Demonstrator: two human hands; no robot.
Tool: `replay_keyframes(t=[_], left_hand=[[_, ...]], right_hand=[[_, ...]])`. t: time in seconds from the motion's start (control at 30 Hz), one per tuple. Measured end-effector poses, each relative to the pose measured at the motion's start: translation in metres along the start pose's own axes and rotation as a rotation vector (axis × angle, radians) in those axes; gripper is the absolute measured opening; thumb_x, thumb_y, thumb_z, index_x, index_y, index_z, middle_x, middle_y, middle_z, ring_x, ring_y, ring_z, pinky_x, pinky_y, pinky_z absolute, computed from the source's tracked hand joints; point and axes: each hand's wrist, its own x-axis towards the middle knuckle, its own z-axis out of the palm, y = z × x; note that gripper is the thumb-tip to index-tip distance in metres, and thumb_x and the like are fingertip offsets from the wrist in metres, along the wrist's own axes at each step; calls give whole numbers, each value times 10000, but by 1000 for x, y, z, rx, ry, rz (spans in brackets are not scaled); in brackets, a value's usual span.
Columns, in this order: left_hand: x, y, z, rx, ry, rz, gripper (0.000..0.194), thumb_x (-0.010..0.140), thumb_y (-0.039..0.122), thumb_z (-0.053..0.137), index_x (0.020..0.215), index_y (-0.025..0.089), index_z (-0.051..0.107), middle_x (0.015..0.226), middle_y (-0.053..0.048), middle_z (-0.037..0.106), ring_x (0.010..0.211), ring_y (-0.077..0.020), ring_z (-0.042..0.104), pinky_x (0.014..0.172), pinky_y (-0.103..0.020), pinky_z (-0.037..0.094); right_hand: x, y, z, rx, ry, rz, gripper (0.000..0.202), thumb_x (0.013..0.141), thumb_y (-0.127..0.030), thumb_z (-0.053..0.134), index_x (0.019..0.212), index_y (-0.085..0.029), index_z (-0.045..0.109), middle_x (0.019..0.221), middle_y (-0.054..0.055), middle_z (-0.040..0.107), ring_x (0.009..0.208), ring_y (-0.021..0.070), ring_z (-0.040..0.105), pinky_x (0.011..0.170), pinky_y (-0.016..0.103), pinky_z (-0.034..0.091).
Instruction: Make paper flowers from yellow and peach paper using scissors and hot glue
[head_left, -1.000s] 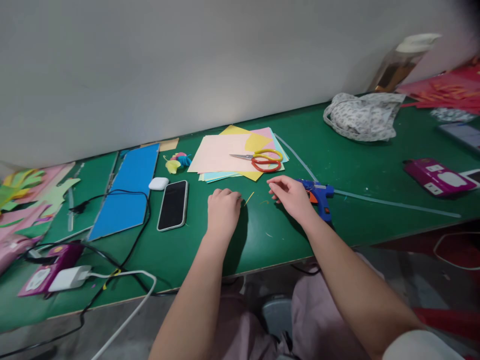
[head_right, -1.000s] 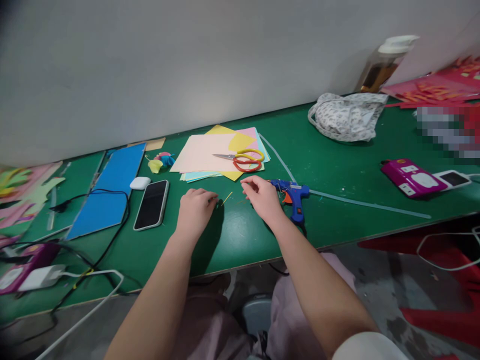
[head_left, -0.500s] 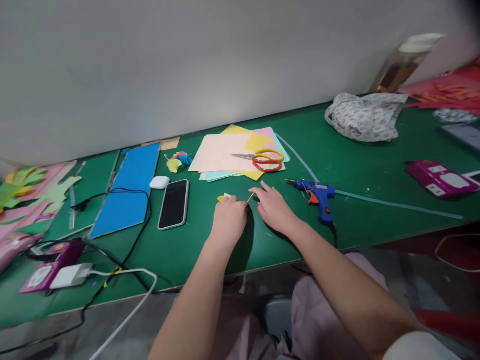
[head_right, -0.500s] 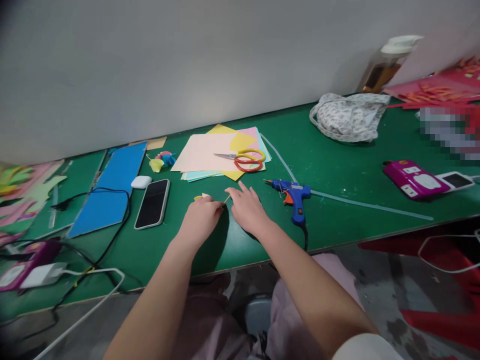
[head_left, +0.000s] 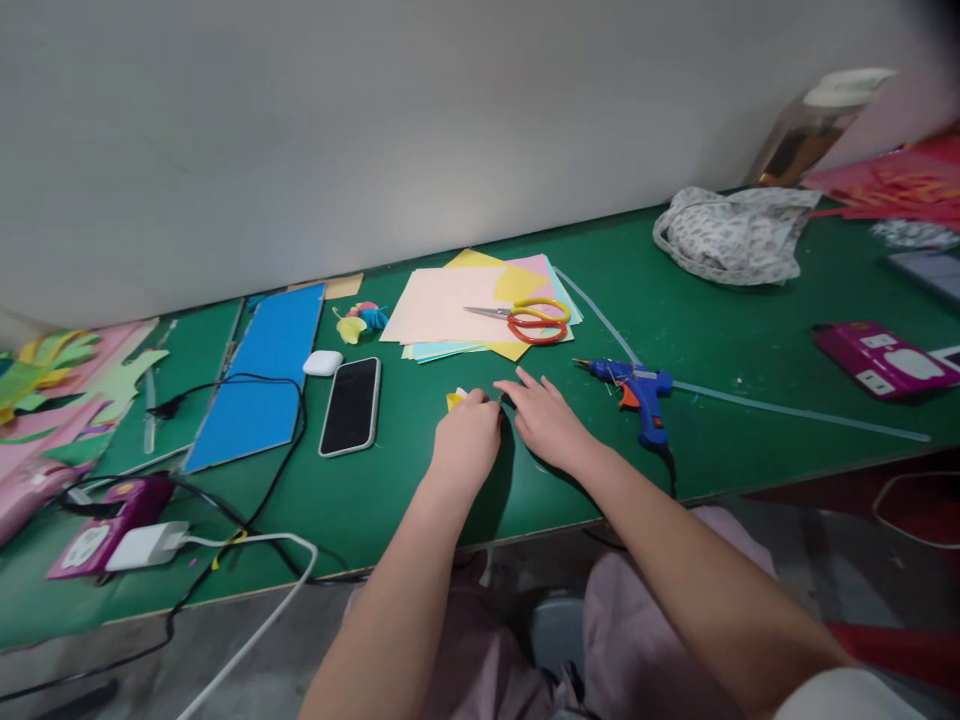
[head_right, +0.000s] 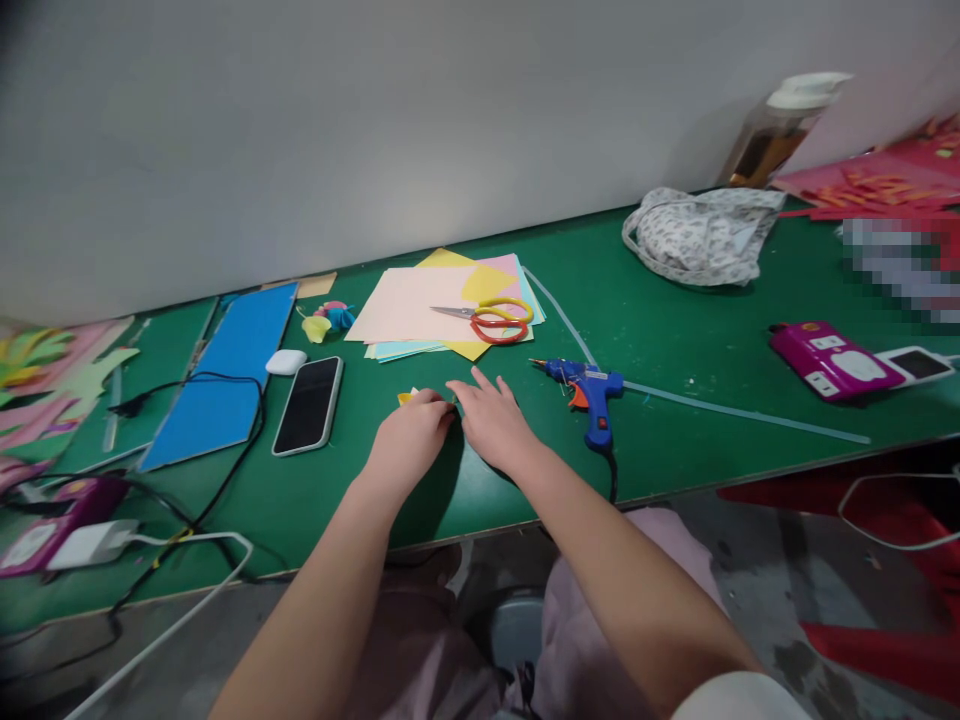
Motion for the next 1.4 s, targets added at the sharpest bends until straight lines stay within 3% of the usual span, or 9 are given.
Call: replay_keyframes(t=[0.33,0.53,0.63,0.8,0.93,1.03,1.17,1.27,1.4], left_hand=[[-1,0,-2,-17,-7,-9,292,884,219,372,967,184,650,967,-80,608,766,-180,615,583,-244,424],[-3,2,-2,-56,15,-13,273,871,228,403,893,183,671,919,-74,628,716,-167,609,548,-231,388],[-3,0,-5,-98,84,-42,275,873,251,406,863,194,674,887,-68,646,703,-184,610,541,-248,376],[-2,-8,-14,-218,276,-154,297,902,312,368,996,228,637,911,-37,678,741,-158,610,630,-255,411],[2,-7,-14,-624,438,-180,267,869,329,448,979,200,654,839,-21,693,655,-112,589,624,-223,430],[4,0,-9,-1016,539,-157,273,819,341,540,1012,187,655,910,-44,689,766,-128,608,625,-212,442],[7,9,-4,-1324,528,-74,211,751,312,636,918,193,686,969,-48,679,906,-154,605,739,-237,461],[9,10,-3,-1486,529,-100,123,691,262,693,780,177,699,864,-32,685,857,-147,612,744,-240,470],[11,8,-2,-1576,504,-155,141,671,271,709,755,159,691,785,-24,686,764,-128,616,696,-229,475]], right_hand=[[10,1,6,-65,72,-15,332,872,-104,398,1145,-166,576,1179,87,621,1246,264,407,1056,516,197],[13,0,2,-4,88,-13,186,835,-100,487,861,-159,661,1003,112,679,1110,260,511,940,398,352],[13,0,1,89,138,17,158,817,-110,520,766,-158,661,897,121,685,992,255,557,861,376,393],[13,1,-6,383,337,69,87,796,-185,586,776,-184,671,1008,89,659,1051,228,518,940,372,364],[13,-1,-12,726,422,160,177,802,-319,580,867,-180,668,907,54,689,882,179,608,839,329,455],[11,-3,-13,952,411,234,259,776,-386,588,894,-170,670,867,53,701,786,165,631,756,317,489],[8,-6,-14,1139,370,301,254,702,-387,656,840,-178,694,747,32,687,687,145,615,684,304,492],[7,-10,-15,1199,343,321,224,672,-366,680,792,-178,697,718,24,676,678,142,606,661,291,489],[6,-15,-16,1187,299,309,192,676,-341,667,780,-181,687,722,16,673,687,142,603,656,282,484]])
